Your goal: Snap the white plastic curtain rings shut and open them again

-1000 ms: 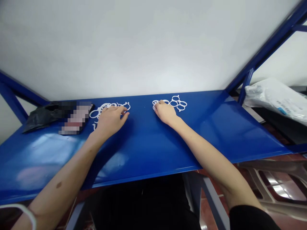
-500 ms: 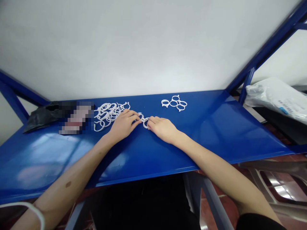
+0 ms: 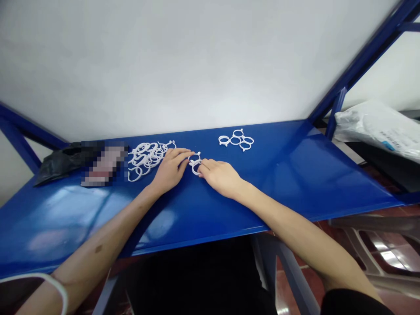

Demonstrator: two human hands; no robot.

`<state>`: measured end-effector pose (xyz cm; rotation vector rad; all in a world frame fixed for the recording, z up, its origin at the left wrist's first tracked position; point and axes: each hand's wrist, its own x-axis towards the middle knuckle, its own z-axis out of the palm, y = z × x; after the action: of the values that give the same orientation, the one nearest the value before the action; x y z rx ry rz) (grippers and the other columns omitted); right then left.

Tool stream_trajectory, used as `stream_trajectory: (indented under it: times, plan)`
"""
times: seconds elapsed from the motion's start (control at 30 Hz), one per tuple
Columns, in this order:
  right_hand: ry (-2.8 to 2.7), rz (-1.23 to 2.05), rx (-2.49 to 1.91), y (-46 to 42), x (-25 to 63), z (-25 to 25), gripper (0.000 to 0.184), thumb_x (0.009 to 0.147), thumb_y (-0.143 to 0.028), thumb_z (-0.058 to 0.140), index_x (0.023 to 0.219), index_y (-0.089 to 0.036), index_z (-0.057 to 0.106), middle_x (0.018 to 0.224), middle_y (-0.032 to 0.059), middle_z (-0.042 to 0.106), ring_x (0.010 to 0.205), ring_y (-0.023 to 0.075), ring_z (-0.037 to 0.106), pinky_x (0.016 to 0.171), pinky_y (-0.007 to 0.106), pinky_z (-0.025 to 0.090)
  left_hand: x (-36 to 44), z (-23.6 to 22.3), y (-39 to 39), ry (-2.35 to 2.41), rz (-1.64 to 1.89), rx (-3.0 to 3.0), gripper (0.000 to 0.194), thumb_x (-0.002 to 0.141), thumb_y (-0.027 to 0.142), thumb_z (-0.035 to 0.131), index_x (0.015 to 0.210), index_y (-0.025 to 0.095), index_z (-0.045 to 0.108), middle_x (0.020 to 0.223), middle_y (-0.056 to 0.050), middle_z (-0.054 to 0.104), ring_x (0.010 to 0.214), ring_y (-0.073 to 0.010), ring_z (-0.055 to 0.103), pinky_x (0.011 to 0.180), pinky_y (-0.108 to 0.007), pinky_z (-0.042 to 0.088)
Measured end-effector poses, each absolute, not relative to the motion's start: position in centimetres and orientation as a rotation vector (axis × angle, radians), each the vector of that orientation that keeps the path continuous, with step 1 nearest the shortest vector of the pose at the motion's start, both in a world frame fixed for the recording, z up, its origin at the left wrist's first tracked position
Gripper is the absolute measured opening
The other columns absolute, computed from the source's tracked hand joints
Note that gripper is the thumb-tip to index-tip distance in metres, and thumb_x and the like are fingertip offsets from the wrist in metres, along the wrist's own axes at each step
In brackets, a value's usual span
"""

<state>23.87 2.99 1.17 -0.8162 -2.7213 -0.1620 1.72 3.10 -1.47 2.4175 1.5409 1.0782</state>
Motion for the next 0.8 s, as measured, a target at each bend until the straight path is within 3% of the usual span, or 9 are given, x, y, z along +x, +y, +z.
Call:
stream_trajectory:
  times: [0.1, 0.2, 0.3, 0.5, 0.8]
  plan:
    - [-2.649, -0.125, -0.751, 3.0, 24.0, 1.5, 0.029, 0.108, -0.026, 0.038, 0.100, -0.016, 0.064, 0.099, 0.0084, 0.070, 0.085, 0.0188, 0.060, 0.072, 0.031, 0.047, 1.7, -0.7, 2.6, 1.310, 1.169, 2.019, 0.041, 0.093, 0.014, 0.049, 0.131, 0.019, 0.062, 0.122, -0.011, 0.070, 0.105, -0.0215, 0.065, 0.098, -0.044, 0.052]
    - [-2.597, -0.058, -0.671, 3.0, 24.1, 1.8, 0.028, 0.108, -0.026, 0.037, 0.102, -0.017, 0.063, 0.105, 0.0081, 0.072, 0.087, 0.0184, 0.061, 0.074, 0.031, 0.050, 1.3, 0.3, 2.1, 0.958, 1.063, 1.723, 0.047, 0.091, 0.024, 0.058, 0.138, 0.023, 0.058, 0.134, -0.011, 0.066, 0.110, -0.0223, 0.067, 0.096, -0.041, 0.055]
    - [-2.551, 0.061, -0.651, 3.0, 24.3, 2.1, 0.026, 0.108, -0.027, 0.038, 0.104, -0.018, 0.063, 0.106, 0.0076, 0.072, 0.091, 0.0184, 0.063, 0.077, 0.032, 0.052, 1.1, 0.9, 1.9, 0.890, 1.026, 1.592, 0.040, 0.088, 0.035, 0.069, 0.127, 0.021, 0.067, 0.128, -0.011, 0.070, 0.112, -0.0235, 0.068, 0.099, -0.040, 0.055]
    - [-2.515, 0.200, -0.665, 3.0, 24.4, 2.0, 0.020, 0.106, -0.028, 0.046, 0.110, -0.019, 0.063, 0.111, 0.0077, 0.073, 0.100, 0.0197, 0.066, 0.085, 0.034, 0.056, 1.9, 0.2, 2.3, 1.028, 1.171, 1.436, 0.041, 0.077, 0.045, 0.081, 0.106, 0.017, 0.074, 0.101, -0.009, 0.078, 0.089, -0.0224, 0.075, 0.086, -0.040, 0.061]
    - [-2.475, 0.270, -0.699, 2.7, 23.7, 0.8, 0.016, 0.103, -0.027, 0.051, 0.106, -0.020, 0.065, 0.111, 0.0082, 0.072, 0.101, 0.0205, 0.066, 0.085, 0.035, 0.056, 3.1, 0.5, 1.4, 1.078, 1.257, 1.443, 0.032, 0.082, 0.044, 0.077, 0.101, 0.019, 0.071, 0.103, -0.007, 0.077, 0.088, -0.0202, 0.074, 0.081, -0.035, 0.063]
